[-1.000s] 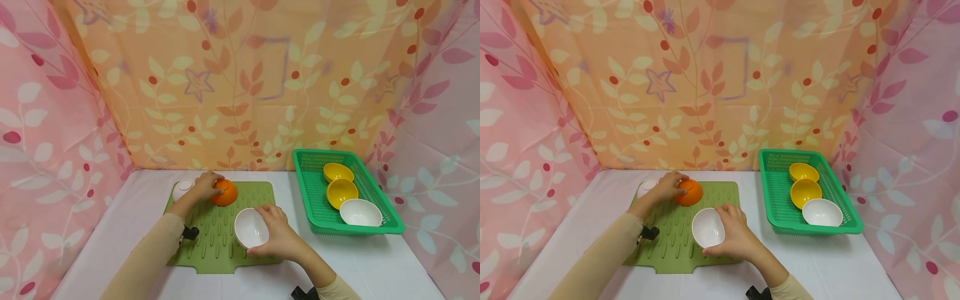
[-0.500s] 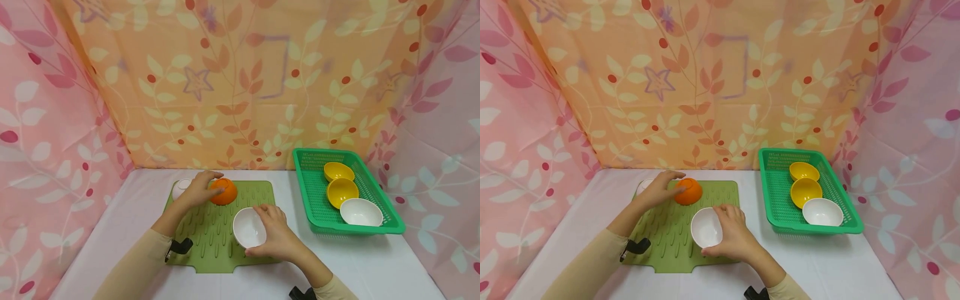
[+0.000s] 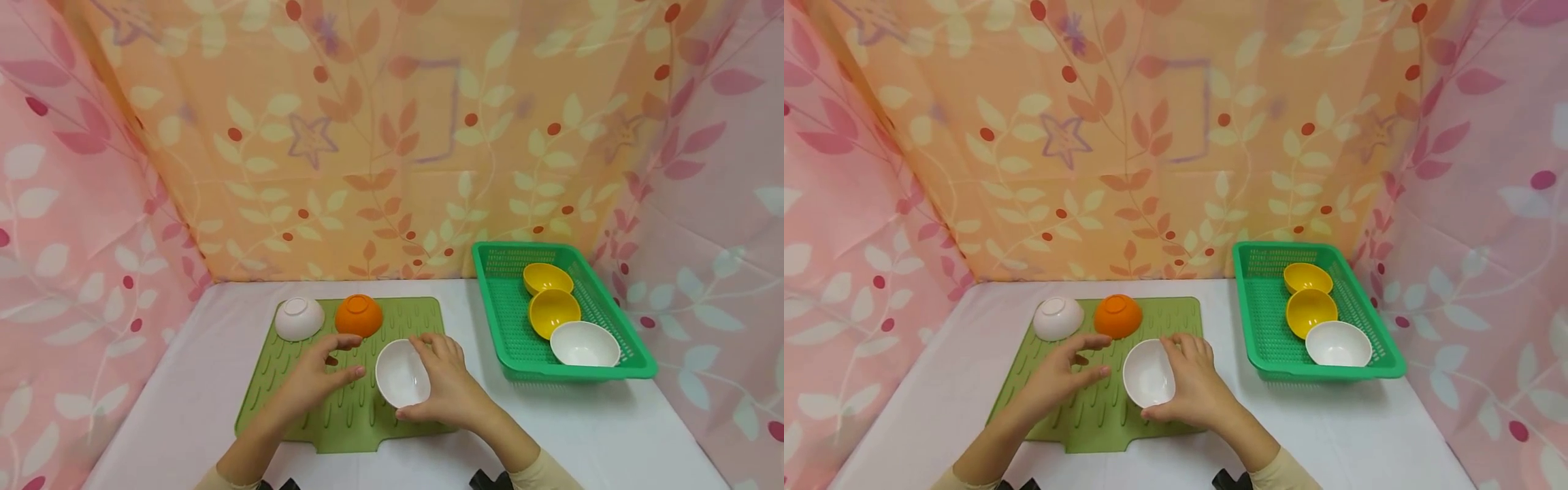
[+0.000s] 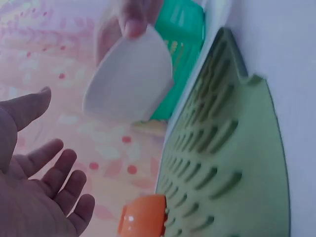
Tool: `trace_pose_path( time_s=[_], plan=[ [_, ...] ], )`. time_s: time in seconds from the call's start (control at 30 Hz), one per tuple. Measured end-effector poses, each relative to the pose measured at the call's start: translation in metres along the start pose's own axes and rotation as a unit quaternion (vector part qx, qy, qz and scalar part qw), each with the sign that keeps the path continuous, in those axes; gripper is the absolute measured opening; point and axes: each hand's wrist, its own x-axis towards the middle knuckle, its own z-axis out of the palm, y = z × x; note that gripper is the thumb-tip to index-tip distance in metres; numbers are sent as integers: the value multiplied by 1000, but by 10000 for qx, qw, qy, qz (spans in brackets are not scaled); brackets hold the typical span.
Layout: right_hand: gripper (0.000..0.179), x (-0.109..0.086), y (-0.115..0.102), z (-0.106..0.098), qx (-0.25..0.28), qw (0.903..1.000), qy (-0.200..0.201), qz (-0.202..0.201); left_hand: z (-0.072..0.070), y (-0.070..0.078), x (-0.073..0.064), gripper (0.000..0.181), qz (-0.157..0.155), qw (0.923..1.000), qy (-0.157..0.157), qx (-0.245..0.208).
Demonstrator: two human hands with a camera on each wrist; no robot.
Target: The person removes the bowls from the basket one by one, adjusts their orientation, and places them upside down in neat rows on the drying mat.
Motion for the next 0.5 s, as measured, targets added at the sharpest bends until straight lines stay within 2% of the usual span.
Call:
trace_pose_path(
  time_s=[0.1,0.3,0.37,0.5],
  plan=[
    [120,3,-2,-2,-24,10000,14,-92,4,4,-4,50,15,9999,93,-36],
    [120,3,-1,-4,-59,9996,141,-222,10,6,-5,55,-120,9998,-46,-178],
    [121,2,1,-3,-93,9992,198,-322,12,4,-5,56,-172,9993,-209,-267],
    [122,2,4,0,-284,9957,472,-748,17,1,-2,58,-325,9937,-830,-675]
  ],
)
